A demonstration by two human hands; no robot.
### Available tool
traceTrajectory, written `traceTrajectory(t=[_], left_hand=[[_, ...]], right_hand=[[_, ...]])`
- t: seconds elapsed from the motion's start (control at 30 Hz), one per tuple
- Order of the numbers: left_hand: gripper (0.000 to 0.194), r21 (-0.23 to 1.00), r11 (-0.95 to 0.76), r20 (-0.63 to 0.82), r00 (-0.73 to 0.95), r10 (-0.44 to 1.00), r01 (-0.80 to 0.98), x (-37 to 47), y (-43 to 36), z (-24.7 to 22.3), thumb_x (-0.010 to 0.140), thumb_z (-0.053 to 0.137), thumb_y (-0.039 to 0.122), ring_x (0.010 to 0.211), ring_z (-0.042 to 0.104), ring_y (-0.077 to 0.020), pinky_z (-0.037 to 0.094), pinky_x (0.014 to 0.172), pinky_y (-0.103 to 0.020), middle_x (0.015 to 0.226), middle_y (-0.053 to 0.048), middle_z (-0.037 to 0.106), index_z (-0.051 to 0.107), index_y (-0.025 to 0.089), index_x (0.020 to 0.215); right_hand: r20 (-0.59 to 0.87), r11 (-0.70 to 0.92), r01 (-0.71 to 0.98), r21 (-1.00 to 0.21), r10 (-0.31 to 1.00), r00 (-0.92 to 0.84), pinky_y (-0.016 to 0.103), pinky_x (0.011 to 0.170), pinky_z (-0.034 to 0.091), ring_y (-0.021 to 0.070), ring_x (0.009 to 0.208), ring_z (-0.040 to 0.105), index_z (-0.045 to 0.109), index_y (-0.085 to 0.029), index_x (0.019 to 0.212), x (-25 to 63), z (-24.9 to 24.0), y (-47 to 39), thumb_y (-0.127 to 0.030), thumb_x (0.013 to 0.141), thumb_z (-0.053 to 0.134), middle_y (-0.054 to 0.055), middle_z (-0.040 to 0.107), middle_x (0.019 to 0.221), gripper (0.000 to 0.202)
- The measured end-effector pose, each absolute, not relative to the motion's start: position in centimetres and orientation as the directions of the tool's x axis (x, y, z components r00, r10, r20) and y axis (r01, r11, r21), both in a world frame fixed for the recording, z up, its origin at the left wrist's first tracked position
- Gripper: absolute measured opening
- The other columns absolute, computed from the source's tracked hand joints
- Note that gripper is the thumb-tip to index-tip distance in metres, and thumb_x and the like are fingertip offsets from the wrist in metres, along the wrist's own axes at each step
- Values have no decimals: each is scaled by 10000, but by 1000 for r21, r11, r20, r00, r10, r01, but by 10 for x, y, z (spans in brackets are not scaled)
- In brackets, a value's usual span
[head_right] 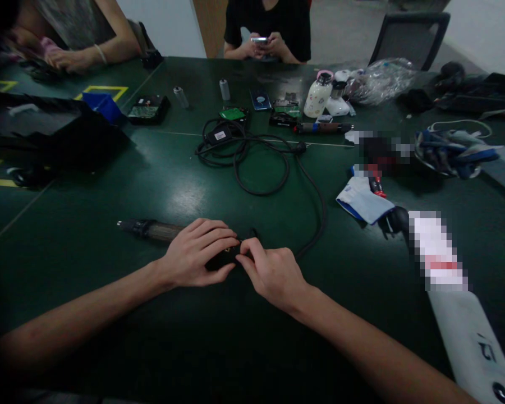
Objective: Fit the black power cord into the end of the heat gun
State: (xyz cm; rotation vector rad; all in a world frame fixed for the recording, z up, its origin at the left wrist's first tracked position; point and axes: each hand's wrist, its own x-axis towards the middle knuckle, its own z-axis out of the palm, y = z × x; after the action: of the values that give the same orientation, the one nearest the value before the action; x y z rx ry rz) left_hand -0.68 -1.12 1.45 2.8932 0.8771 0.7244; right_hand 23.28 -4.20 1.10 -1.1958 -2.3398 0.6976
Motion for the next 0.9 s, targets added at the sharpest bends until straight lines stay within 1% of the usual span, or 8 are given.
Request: traceTrajectory(t=[0.13,0.27,0.37,0.53,0.6,0.73,0.8,0.9], left_hand=[[143,185,-839,439,721,536,512,-9,-11,15,970,611,287,1150,609,-230,448,1001,-415,1131,-44,702,648,198,1075],[225,167,-833,393,740,547,527,-8,-9,14,987,612,346,1232,575,-254,429,1046,-450,1244,-66,675,642,195,1152],[210,129,-855,386,769,510,503,-7,-8,12,1004,590,304,1276,558,-250,423,1073,-454,1309,-67,655,635,196,1179],[174,150,-880,455,759,465,450,-10,-9,12,964,617,249,1233,596,-234,446,1085,-439,1230,-62,693,644,180,1121],[176,119,-900,501,757,419,419,-12,-10,12,940,646,236,1149,633,-218,470,1060,-418,1141,-50,717,651,184,1108],[237,70,-924,522,775,356,376,-15,-11,12,927,659,198,965,667,-181,522,913,-359,984,-32,724,647,175,1163],[252,51,-940,518,795,315,338,-17,-11,12,934,639,168,946,671,-179,525,869,-342,969,-39,725,643,161,1186],[235,25,-955,500,824,268,296,-17,-11,12,944,613,154,977,667,-187,518,870,-341,995,-51,727,652,158,1176]], right_hand=[[139,452,638,-623,867,-478,243,589,407,113,596,607,549,-218,1118,234,13,-40,-348,1056,525,-16,690,815,146],[169,456,614,-644,868,-467,238,569,405,115,639,620,582,-223,1102,235,15,-39,-331,1043,544,-1,697,865,129],[184,472,584,-661,856,-484,246,602,433,122,678,629,602,-227,1097,234,17,-39,-321,1037,552,-1,689,871,122],[217,481,580,-658,858,-466,293,716,493,162,784,652,619,-228,1141,233,23,-38,-306,1007,579,30,699,954,161],[241,487,609,-625,864,-443,320,736,500,198,853,661,637,-229,1134,232,25,-38,-310,982,599,50,706,977,177],[267,503,621,-601,859,-437,378,805,519,241,930,655,661,-228,1101,231,27,-38,-324,930,642,66,711,1007,196],[270,500,606,-619,860,-433,411,880,521,256,1010,647,659,-232,1118,230,27,-39,-322,909,660,73,712,1100,228],[268,489,578,-654,863,-427,438,940,510,268,1084,628,662,-233,1133,230,28,-39,-303,882,685,76,699,1184,262]])
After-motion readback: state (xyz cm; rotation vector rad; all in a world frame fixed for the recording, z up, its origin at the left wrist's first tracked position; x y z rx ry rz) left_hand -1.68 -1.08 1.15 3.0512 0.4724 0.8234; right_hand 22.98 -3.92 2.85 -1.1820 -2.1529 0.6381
